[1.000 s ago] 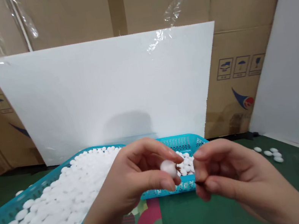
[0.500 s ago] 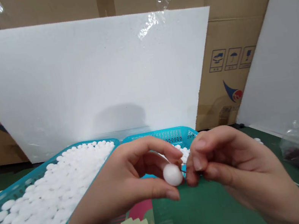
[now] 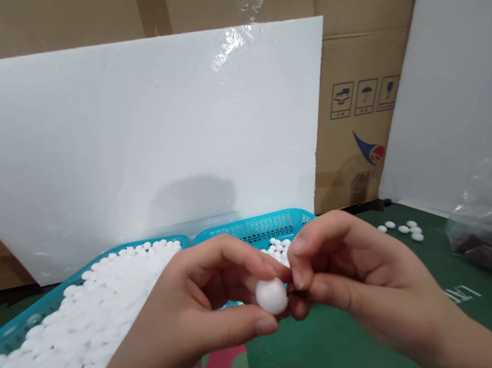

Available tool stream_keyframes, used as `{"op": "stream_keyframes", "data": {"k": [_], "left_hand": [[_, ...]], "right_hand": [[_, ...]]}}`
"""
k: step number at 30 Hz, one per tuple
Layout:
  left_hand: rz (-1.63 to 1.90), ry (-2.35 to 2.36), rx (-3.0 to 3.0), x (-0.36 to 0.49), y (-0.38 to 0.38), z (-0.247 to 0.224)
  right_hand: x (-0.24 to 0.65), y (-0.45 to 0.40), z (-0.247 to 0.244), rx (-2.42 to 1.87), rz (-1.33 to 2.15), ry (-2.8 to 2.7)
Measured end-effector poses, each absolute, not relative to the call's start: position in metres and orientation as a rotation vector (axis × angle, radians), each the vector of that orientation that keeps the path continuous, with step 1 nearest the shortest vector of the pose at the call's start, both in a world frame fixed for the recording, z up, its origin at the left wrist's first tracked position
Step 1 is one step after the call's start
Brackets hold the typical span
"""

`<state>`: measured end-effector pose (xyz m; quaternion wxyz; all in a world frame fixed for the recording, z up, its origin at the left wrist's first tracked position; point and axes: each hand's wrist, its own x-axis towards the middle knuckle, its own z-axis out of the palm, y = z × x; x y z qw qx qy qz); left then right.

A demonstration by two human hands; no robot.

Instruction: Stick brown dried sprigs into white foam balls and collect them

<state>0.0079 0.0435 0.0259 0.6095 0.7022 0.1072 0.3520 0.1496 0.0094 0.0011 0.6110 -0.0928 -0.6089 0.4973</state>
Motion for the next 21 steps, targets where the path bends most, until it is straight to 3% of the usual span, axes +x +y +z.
{"op": "stream_keyframes", "data": {"k": [21], "left_hand": [[0.834,0.185,1.568,0.014,0.045,0.025]], "right_hand": [[0.155,0.025,0.002,-0.147,1.428,-1.359]]}}
